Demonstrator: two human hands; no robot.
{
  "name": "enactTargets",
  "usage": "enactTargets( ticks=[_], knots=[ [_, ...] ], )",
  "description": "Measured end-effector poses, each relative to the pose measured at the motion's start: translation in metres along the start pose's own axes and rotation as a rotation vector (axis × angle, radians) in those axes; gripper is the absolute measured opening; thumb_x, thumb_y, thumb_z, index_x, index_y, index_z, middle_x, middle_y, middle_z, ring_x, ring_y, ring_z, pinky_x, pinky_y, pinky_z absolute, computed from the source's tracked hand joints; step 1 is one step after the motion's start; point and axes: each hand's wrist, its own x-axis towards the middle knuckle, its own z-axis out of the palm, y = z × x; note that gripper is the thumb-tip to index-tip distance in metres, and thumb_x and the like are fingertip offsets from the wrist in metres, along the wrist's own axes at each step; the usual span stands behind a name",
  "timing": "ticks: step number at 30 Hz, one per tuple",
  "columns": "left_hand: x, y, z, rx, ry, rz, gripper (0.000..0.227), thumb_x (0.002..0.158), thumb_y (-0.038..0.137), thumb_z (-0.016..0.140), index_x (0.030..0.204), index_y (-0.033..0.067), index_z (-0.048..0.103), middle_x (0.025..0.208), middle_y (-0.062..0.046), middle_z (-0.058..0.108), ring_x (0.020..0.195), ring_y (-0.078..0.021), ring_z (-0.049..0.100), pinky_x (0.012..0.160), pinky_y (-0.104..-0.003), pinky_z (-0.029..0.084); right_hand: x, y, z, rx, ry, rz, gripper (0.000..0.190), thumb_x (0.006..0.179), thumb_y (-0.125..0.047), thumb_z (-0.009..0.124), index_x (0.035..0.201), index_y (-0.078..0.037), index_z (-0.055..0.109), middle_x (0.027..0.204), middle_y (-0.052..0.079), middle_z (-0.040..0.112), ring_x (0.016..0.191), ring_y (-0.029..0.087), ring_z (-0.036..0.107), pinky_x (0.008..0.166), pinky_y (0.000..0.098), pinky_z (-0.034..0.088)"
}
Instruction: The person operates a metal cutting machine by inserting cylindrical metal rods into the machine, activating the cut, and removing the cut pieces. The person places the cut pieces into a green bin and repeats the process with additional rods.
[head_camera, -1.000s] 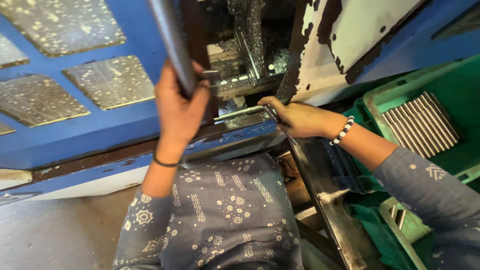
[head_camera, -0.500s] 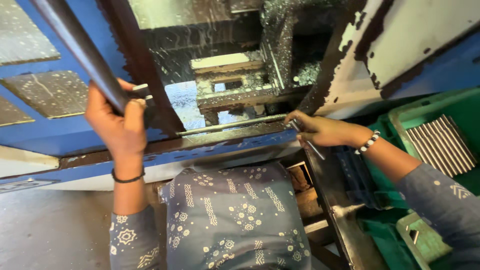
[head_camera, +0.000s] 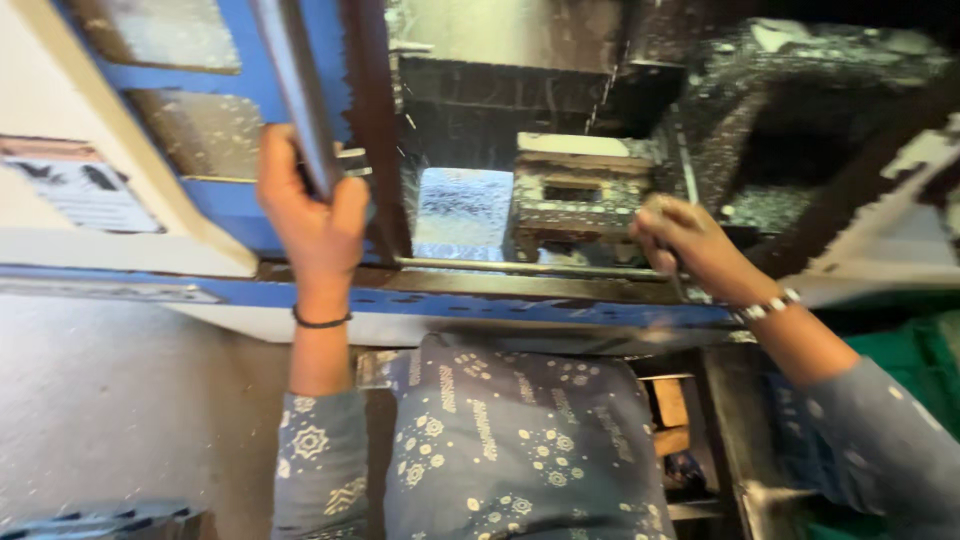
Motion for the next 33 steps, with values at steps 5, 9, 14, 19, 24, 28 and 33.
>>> enactTargets(
  ticks=[5,9,14,19,24,28,33],
  knots=[
    [0.002,0.009,-0.001,0.020,-0.003,0.007,0.021,0.080,0.003,0.057,0.100,0.0014,0.050,0.092,-0.007,0.045,0.077,-0.0163,0.045,0.069,-0.028,0.040,0.118,-0.025,0.074,0.308,0.036,-0.118,0.034,0.105,-0.034,0.063,0.082,-0.014,0.050,0.061,-0.007,0.040,0.047,0.006,0.039,0.042,0.0257,0.032],
    [0.004,0.010,0.000,-0.002,-0.021,0.024,0.019,0.079,0.002,0.056,0.097,0.0006,0.050,0.095,-0.009,0.046,0.080,-0.0197,0.048,0.074,-0.031,0.043,0.208,-0.040,0.129,0.527,0.011,-0.033,0.024,0.100,-0.042,0.062,0.103,-0.018,0.064,0.054,-0.008,0.030,0.043,0.007,0.029,0.041,0.0264,0.022],
    [0.004,0.007,-0.001,0.037,-0.032,0.031,0.019,0.079,0.001,0.055,0.097,-0.0002,0.050,0.095,-0.009,0.047,0.079,-0.0205,0.048,0.073,-0.030,0.043,0.306,-0.041,0.186,0.721,0.096,0.083,0.037,0.086,-0.054,0.069,0.117,-0.037,0.057,0.075,-0.003,0.060,0.053,0.009,0.046,0.050,0.0300,0.043],
    [0.004,0.010,-0.001,0.045,-0.041,0.037,0.019,0.080,0.000,0.054,0.098,-0.0002,0.050,0.095,-0.010,0.048,0.076,-0.0202,0.049,0.072,-0.029,0.044,0.355,-0.019,0.208,0.803,0.172,-0.127,0.052,0.089,-0.056,0.073,0.113,-0.011,0.064,0.095,0.002,0.068,0.063,0.011,0.059,0.053,0.0317,0.048],
    [0.003,0.007,-0.002,0.056,-0.045,0.017,0.019,0.080,0.000,0.055,0.098,-0.0003,0.050,0.093,-0.010,0.048,0.074,-0.0208,0.049,0.071,-0.030,0.044,0.345,-0.007,0.184,1.162,0.347,-0.315,0.053,0.088,-0.057,0.065,0.111,-0.009,0.060,0.102,0.015,0.070,0.079,0.024,0.075,0.074,0.0445,0.057],
    [0.001,0.005,-0.001,0.028,-0.053,0.032,0.018,0.082,-0.001,0.054,0.100,0.0002,0.049,0.090,-0.010,0.050,0.079,-0.0216,0.052,0.077,-0.030,0.046,0.331,-0.015,0.148,1.459,0.255,-0.071,0.056,0.082,-0.067,0.045,0.103,-0.015,0.053,0.090,0.021,0.067,0.071,0.030,0.067,0.084,0.0570,0.052],
    [0.002,0.008,-0.002,0.041,-0.063,0.026,0.018,0.082,-0.001,0.053,0.100,0.0004,0.050,0.091,-0.011,0.047,0.080,-0.0218,0.050,0.077,-0.030,0.045,0.343,-0.022,0.150,1.334,0.131,-0.080,0.064,0.090,-0.074,0.040,0.093,-0.011,0.050,0.061,0.004,0.046,0.056,0.023,0.051,0.069,0.0520,0.050]
  ],
)
